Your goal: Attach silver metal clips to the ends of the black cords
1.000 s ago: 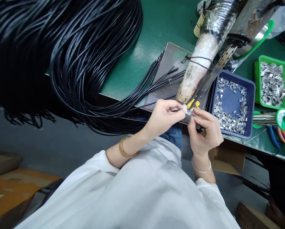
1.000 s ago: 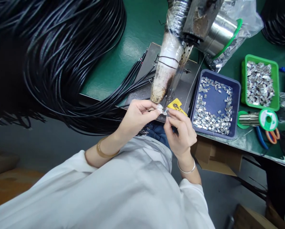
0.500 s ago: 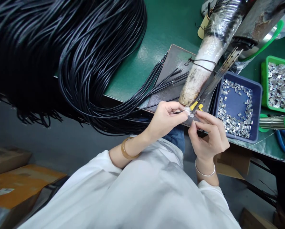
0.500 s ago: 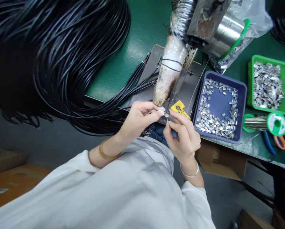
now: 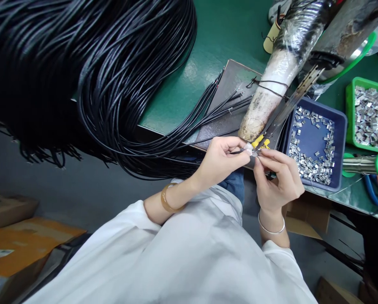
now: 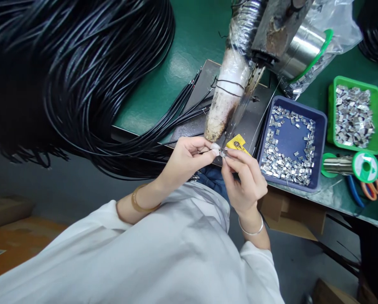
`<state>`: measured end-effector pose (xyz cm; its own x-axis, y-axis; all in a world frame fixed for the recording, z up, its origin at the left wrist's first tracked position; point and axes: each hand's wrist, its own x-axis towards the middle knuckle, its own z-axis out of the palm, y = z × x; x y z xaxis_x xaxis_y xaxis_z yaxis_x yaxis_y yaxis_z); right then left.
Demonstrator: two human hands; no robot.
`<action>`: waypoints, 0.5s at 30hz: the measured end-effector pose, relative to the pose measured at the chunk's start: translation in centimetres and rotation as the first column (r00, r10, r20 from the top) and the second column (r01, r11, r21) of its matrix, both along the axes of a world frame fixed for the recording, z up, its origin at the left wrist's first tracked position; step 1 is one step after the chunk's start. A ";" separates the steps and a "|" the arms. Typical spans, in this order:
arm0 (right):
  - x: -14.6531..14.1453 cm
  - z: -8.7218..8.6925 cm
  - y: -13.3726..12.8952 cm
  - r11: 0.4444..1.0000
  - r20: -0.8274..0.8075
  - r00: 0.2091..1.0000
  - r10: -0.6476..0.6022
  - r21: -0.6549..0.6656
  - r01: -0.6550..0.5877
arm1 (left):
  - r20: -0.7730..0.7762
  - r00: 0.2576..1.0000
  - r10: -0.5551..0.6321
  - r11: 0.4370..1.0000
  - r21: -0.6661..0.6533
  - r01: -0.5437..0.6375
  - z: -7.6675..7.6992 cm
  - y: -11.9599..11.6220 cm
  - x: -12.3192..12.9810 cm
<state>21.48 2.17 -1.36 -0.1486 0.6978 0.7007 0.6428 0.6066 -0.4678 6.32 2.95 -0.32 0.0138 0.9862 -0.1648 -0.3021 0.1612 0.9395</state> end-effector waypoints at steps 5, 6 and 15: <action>-0.2 0.2 0.0 1.000 -0.007 1.000 -0.011 0.014 0.011 | -0.015 1.000 -0.007 1.000 0.011 0.007 0.0 0.0 0.0; -0.2 0.2 0.0 1.000 -0.007 1.000 -0.005 0.014 0.005 | -0.008 1.000 -0.015 1.000 0.007 0.015 -0.1 0.1 -0.1; 0.0 0.0 -0.2 1.000 -0.011 0.999 0.030 -0.009 -0.030 | 0.006 0.996 -0.085 0.995 -0.044 0.085 -0.2 0.1 -0.5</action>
<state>21.52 1.97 -1.32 -0.1620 0.6993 0.6962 0.6192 0.6214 -0.4800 5.80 3.03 -0.53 0.0979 0.9733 -0.2077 -0.2895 0.2275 0.9297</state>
